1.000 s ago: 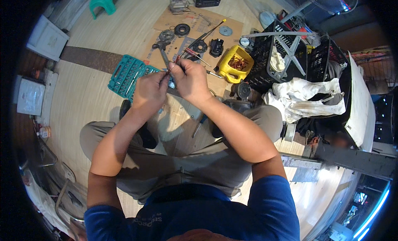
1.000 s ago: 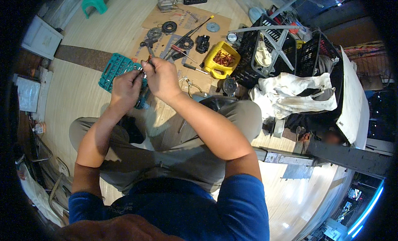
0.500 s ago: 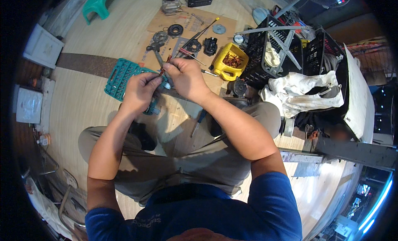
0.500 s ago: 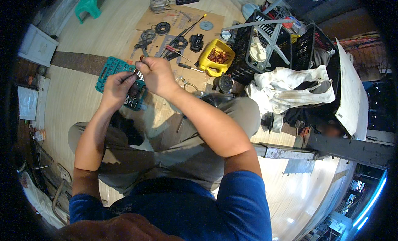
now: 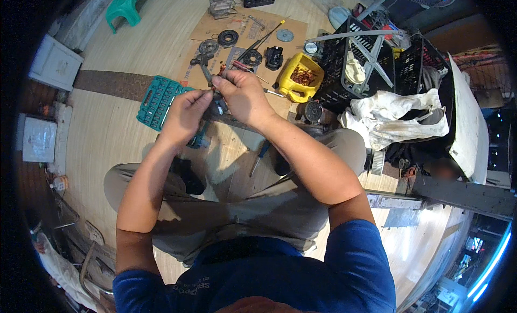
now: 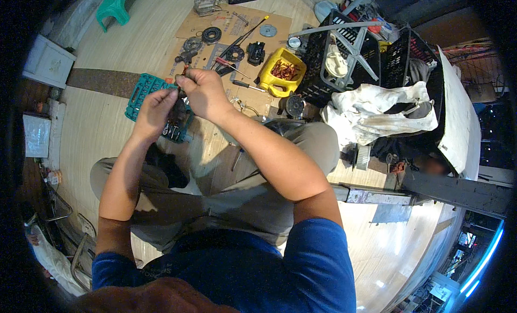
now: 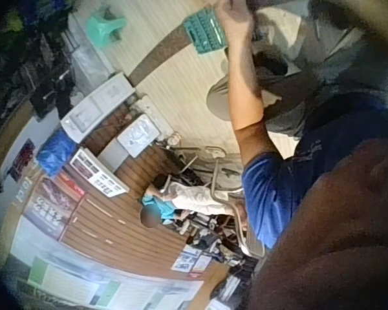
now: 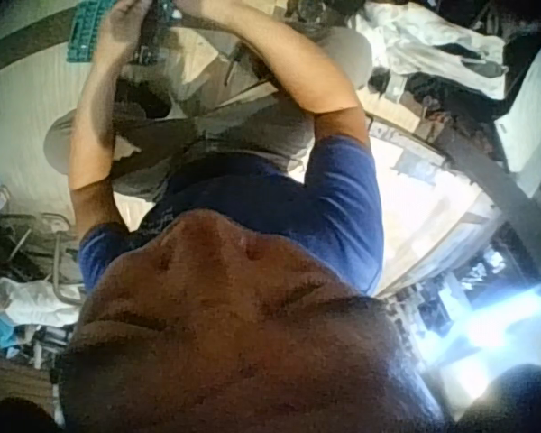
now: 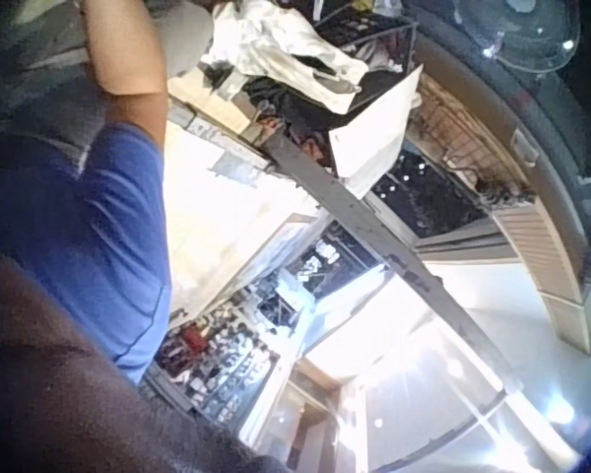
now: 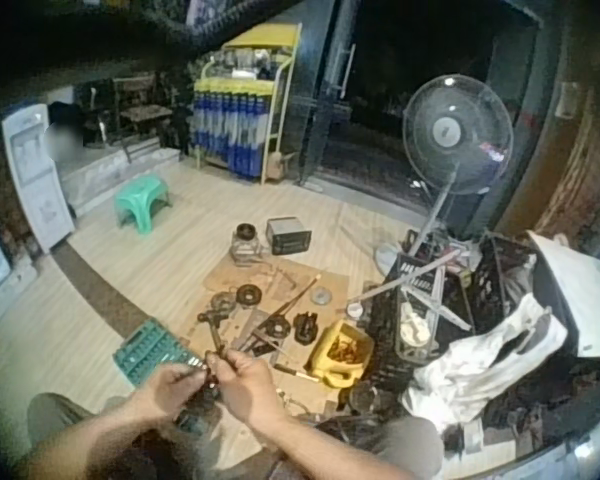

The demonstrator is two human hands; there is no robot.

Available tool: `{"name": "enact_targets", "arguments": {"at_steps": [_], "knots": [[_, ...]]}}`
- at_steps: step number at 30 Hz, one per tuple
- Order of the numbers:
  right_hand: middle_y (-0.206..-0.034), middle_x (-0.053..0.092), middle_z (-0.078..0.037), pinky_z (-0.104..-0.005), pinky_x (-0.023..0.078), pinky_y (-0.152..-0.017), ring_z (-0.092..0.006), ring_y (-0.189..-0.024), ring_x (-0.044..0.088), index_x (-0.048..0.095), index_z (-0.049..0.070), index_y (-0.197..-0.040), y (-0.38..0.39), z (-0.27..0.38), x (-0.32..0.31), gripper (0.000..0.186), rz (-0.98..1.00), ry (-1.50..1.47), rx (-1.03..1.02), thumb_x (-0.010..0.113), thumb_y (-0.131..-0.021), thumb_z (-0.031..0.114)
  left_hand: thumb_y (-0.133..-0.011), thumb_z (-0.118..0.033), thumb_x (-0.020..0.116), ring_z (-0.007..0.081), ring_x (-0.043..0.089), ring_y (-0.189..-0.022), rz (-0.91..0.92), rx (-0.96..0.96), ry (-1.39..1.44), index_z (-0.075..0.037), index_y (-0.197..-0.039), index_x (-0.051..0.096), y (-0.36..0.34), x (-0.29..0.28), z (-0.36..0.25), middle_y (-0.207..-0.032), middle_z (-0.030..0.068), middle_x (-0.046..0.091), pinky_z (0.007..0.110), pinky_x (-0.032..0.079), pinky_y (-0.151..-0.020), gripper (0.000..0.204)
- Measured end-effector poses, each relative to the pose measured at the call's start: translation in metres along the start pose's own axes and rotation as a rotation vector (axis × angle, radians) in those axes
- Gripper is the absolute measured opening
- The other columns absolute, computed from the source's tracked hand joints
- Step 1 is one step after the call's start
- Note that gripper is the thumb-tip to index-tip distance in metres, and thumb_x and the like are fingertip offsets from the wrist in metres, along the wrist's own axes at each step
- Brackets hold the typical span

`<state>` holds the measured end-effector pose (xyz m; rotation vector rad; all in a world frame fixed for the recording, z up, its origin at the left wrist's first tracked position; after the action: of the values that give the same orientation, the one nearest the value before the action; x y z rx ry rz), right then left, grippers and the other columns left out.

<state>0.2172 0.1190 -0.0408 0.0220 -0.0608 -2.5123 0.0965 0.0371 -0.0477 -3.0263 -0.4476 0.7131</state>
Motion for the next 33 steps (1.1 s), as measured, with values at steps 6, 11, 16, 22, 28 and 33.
{"name": "enact_targets", "arguments": {"at_steps": [6,11,16,22,28,33], "knots": [[-0.063,0.058,-0.002,-0.0305,0.044,-0.059,-0.006,-0.064,0.046,0.067,-0.003,-0.084,0.005,0.004,0.0,0.023,0.085,-0.061,-0.037,0.06,-0.093,0.017,-0.093,-0.011,0.058,0.0103,0.06,-0.069,0.285,-0.395,0.954,0.003,-0.092,0.066,0.007,0.006,0.008,-0.079,0.003,0.065,0.025,0.047,-0.062,0.016],[-0.06,0.055,-0.015,-0.0348,0.044,-0.059,-0.0129,-0.058,0.051,0.064,-0.004,-0.081,-0.005,-0.024,0.003,0.024,-0.053,0.097,-0.08,0.06,-0.092,0.017,-0.09,-0.01,0.06,0.0304,0.065,-0.07,-0.128,0.241,-0.363,0.003,-0.087,0.064,0.006,0.002,-0.022,-0.076,0.0175,0.065,0.037,0.05,-0.064,0.013],[-0.064,0.051,0.004,-0.0249,0.037,-0.055,-0.0049,-0.062,0.041,0.065,-0.002,-0.084,-0.002,-0.026,0.007,0.02,-0.124,0.23,-0.041,0.058,-0.094,0.014,-0.087,-0.009,0.063,0.0365,0.064,-0.076,-0.181,0.254,-0.537,0.003,-0.089,0.064,0.003,0.002,-0.017,-0.083,0.0211,0.065,0.04,0.05,-0.066,0.012],[-0.063,0.051,0.004,-0.0249,0.036,-0.054,-0.0048,-0.061,0.042,0.067,0.0,-0.086,-0.002,-0.006,-0.001,0.022,0.045,0.121,0.017,0.058,-0.093,0.019,-0.09,-0.014,0.06,0.0313,0.065,-0.073,-0.173,0.274,-0.484,0.002,-0.087,0.065,0.004,-0.007,-0.02,-0.081,0.0169,0.067,0.038,0.05,-0.067,0.017],[-0.071,0.06,-0.001,-0.0259,0.044,-0.066,-0.007,-0.069,0.05,0.067,-0.001,-0.088,0.006,0.004,0.002,0.02,0.349,0.12,0.019,0.061,-0.091,0.017,-0.098,-0.021,0.052,0.0128,0.061,-0.076,0.239,-0.286,0.576,0.003,-0.119,0.057,-0.006,-0.025,0.005,-0.094,0.0071,0.065,0.028,0.052,-0.068,0.032],[-0.081,0.066,0.002,-0.0245,0.047,-0.072,-0.0057,-0.076,0.054,0.068,-0.001,-0.096,0.01,0.002,0.012,0.017,0.431,-0.011,0.082,0.062,-0.091,0.014,-0.097,-0.016,0.054,0.0079,0.058,-0.081,0.331,-0.195,0.718,0.004,-0.115,0.062,0.0,-0.021,-0.006,-0.094,0.0043,0.065,0.023,0.049,-0.07,0.028]]}}
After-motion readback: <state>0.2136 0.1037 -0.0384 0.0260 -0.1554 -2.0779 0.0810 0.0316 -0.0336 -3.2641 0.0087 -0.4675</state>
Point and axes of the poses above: each hand's wrist, its own y-axis away from the middle knuckle, its own x-axis out of the palm, z = x × y, the point moved 4 cm from there along -y, towards the middle knuckle
